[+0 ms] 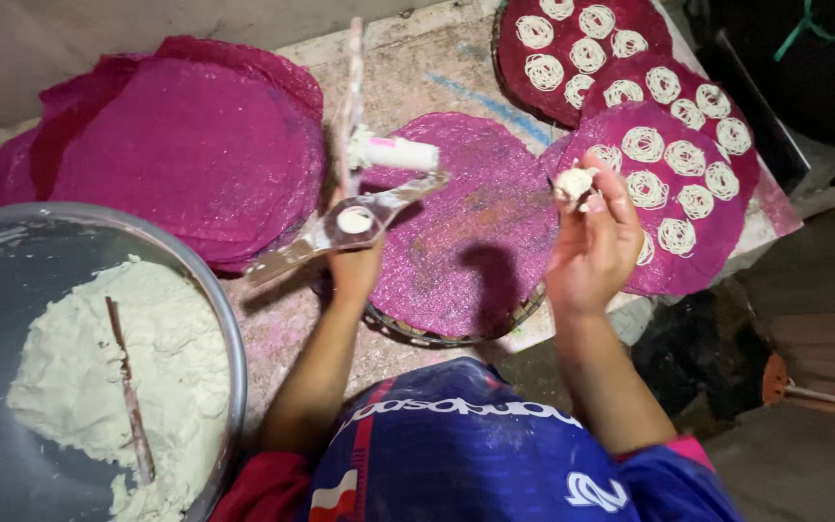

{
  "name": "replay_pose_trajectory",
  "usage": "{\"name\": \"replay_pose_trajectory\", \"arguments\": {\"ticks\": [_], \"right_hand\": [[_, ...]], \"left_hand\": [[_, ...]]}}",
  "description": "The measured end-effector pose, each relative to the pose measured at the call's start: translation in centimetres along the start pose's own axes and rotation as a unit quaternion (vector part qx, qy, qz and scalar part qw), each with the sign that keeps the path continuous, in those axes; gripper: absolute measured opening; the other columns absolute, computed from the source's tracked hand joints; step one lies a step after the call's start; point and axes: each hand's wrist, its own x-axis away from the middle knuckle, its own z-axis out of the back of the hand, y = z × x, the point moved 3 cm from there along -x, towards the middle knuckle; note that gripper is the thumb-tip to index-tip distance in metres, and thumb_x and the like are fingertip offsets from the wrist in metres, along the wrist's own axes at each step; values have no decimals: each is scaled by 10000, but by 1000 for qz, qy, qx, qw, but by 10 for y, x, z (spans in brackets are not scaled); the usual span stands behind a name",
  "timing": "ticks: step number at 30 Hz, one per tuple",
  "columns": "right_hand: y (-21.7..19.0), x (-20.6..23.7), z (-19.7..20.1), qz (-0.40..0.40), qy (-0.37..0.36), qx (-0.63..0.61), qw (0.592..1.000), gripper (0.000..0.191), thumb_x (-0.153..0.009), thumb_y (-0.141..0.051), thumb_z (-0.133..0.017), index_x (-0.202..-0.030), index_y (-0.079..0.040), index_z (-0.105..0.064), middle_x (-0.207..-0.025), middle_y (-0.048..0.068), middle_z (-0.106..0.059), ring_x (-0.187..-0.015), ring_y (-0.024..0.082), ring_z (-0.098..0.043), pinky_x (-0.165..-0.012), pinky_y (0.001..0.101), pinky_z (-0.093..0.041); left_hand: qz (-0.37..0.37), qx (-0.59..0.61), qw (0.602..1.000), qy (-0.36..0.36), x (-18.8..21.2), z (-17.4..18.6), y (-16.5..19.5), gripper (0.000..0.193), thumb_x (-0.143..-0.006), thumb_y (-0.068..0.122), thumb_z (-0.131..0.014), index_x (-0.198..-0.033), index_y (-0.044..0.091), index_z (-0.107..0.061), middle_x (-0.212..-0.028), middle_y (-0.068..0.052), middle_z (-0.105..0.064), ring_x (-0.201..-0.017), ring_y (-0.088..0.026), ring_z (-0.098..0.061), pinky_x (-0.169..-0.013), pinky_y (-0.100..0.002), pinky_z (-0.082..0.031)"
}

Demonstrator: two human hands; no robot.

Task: The person presses dough through a hand-held extruder to form noodle nests on round pink trays, reloading dough from a large basin between presses. They then move filled trays onto a woven bamboo rack and continue extruding more nests.

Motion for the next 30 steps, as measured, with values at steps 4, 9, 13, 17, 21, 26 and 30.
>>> {"name": "replay_pose_trajectory", "arguments": {"ticks": [4,9,13,17,21,26,30], "right_hand": [[-21,54,-136,167,-480,304,806,495,-1081,-147,-565,-1557,-75,-452,-1670,114,-399,-1525,309,-441,-1274,443,-376],[-41,31,-138,207,-411,361,811,514,-1096,-88,-487,-1582,16,-355,-1673,185,-341,-1617,351,-324,-1358,476,-270],[-30,-21,-55,38,-127,104,986,783,-1112,-339,-601,-1651,-35,-121,-1659,207,-316,-1435,294,-435,-1216,373,-404],[-9,-9,-29,-125,-188,-173,959,943,-967,-516,-701,-1573,-69,-133,-1437,206,-492,-1230,282,-591,-1001,396,-541],[-44,-14,15,-222,-185,-193,938,855,-1036,-511,-666,-1562,105,-395,-1173,266,-666,-1033,276,-669,-926,394,-558],[-93,-16,32,112,-326,255,903,560,-1093,-390,-591,-1556,-136,-407,-1338,241,-642,-1000,246,-698,-876,375,-587],[-111,1,2,311,-430,383,756,527,-998,-297,-597,-1489,-173,-452,-1243,240,-665,-1003,373,-709,-844,421,-573]], "left_hand": [[55,8,997,-50,21,-26,-10,530,-899,-18,-712,-1404,-14,-551,-1186,-140,-653,-1051,-221,-639,-920,-331,-528],[222,156,951,-150,38,-38,-21,404,-892,0,-668,-1295,-20,-660,-1042,-132,-687,-917,-212,-646,-791,-336,-536],[368,366,819,-244,59,-46,-4,370,-880,-3,-646,-1240,-17,-730,-933,-131,-717,-812,-212,-658,-698,-344,-553],[467,440,661,-389,87,-85,64,247,-851,30,-682,-1092,-18,-713,-944,-122,-745,-847,-234,-706,-723,-386,-590],[165,326,828,-425,57,-79,155,345,-796,84,-704,-1129,8,-661,-1031,-106,-712,-908,-226,-709,-788,-387,-548],[21,-150,876,-458,32,-69,222,364,-778,397,-767,-982,103,-699,-930,-110,-743,-845,-237,-730,-735,-402,-556],[-30,-234,834,-498,47,-85,230,431,-847,524,-683,-1091,169,-668,-1067,-87,-718,-988,-243,-703,-851,-426,-531]]}}
